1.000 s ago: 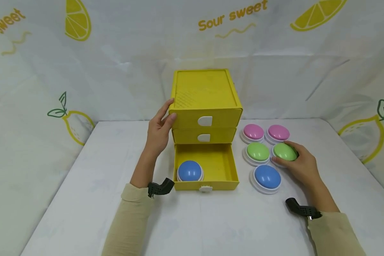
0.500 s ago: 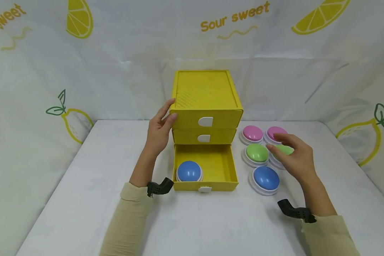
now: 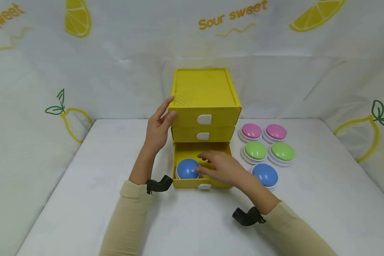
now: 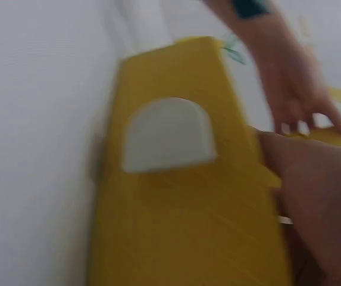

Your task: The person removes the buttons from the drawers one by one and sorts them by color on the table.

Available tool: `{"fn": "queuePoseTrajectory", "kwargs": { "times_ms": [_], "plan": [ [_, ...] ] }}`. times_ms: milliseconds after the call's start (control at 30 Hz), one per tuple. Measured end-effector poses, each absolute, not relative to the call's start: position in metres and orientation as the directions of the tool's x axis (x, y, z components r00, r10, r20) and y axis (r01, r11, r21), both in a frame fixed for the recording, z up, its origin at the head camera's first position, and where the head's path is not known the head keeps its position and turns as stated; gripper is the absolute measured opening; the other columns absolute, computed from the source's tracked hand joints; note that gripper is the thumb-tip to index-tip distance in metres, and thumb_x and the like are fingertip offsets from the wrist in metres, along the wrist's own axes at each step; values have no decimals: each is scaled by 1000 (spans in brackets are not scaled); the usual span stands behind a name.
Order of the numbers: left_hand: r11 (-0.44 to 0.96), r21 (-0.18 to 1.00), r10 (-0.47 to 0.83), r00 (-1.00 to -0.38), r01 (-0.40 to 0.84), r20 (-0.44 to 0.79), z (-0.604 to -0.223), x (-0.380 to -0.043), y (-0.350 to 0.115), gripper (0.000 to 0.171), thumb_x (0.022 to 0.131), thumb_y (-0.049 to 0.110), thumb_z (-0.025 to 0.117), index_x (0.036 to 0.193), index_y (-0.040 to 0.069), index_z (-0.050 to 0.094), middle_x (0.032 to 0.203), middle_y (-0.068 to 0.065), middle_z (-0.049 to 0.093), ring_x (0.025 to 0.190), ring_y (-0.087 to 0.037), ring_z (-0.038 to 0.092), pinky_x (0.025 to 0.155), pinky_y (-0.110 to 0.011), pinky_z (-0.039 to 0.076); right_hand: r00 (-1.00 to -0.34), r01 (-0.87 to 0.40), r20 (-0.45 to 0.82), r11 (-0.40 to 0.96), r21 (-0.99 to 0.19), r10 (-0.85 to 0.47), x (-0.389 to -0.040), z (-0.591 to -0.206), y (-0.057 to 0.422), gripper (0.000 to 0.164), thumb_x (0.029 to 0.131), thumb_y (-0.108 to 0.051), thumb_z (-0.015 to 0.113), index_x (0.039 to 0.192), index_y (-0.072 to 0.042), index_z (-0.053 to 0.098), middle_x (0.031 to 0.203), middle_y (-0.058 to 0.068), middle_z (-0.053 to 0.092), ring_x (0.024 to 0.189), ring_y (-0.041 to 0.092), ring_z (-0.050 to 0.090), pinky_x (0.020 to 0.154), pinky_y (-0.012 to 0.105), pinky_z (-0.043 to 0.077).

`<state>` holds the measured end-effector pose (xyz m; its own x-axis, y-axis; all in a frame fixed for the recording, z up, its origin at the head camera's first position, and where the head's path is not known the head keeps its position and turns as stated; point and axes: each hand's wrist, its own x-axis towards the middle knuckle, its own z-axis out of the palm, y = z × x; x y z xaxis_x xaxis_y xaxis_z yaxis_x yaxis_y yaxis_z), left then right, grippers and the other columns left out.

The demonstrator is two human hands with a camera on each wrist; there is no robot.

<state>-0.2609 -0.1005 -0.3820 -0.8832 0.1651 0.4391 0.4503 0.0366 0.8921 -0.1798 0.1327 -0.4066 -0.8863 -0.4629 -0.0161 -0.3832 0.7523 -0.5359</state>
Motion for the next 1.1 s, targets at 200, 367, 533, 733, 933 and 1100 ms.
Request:
{"fn": "queuePoseTrajectory", "kwargs": {
  "times_ms": [200, 367, 533, 733, 933, 1100],
  "plan": [
    [31, 889, 173, -878, 458, 446, -382, -261, -104, 47, 108, 23, 50, 154, 28, 44, 162, 12, 38, 135, -23, 58, 107, -34, 52, -863, -343, -152, 779, -525, -482, -198, -416, 105, 58, 98, -49, 61, 142, -11, 60, 136, 9, 65, 124, 26, 61, 111, 46, 49],
    [28, 886, 166, -876, 462, 452, -380, -261, -104, 47, 108, 22, 50, 154, 27, 45, 162, 11, 39, 136, -23, 58, 109, -34, 52, -822, -370, -186, 753, -544, -538, -204, -416, 102, 58, 96, -49, 64, 144, -16, 58, 139, 7, 62, 125, 25, 58, 114, 47, 46],
    [29, 888, 167, -879, 458, 448, -380, -261, -104, 47, 107, 23, 50, 154, 27, 44, 162, 11, 38, 137, -23, 57, 111, -38, 50, -814, -295, -178, 659, -692, -553, -206, -418, 106, 47, 92, -39, 74, 132, -18, 60, 129, 4, 64, 115, 22, 59, 106, 44, 52],
    [28, 891, 159, -882, 453, 443, -381, -261, -104, 48, 107, 22, 51, 154, 27, 45, 161, 11, 39, 136, -22, 57, 111, -37, 50, -817, -218, -191, 599, -770, -544, -205, -418, 108, 48, 87, -35, 79, 127, -18, 59, 126, 8, 64, 112, 25, 60, 99, 42, 57],
    [18, 893, 167, -882, 450, 441, -381, -260, -103, 47, 107, 23, 51, 154, 28, 45, 161, 12, 39, 136, -23, 58, 111, -39, 50, -856, -228, -110, 560, -796, -505, -200, -414, 115, 54, 86, -29, 81, 134, -17, 60, 132, 8, 63, 116, 28, 60, 98, 47, 58],
    [20, 891, 169, -880, 453, 443, -380, -261, -102, 47, 107, 22, 50, 154, 26, 44, 162, 10, 39, 136, -24, 57, 111, -40, 50, -891, -221, -61, 549, -806, -449, -195, -407, 128, 54, 86, -29, 82, 135, -20, 61, 134, 7, 63, 119, 29, 61, 102, 50, 55]
  ]
}}
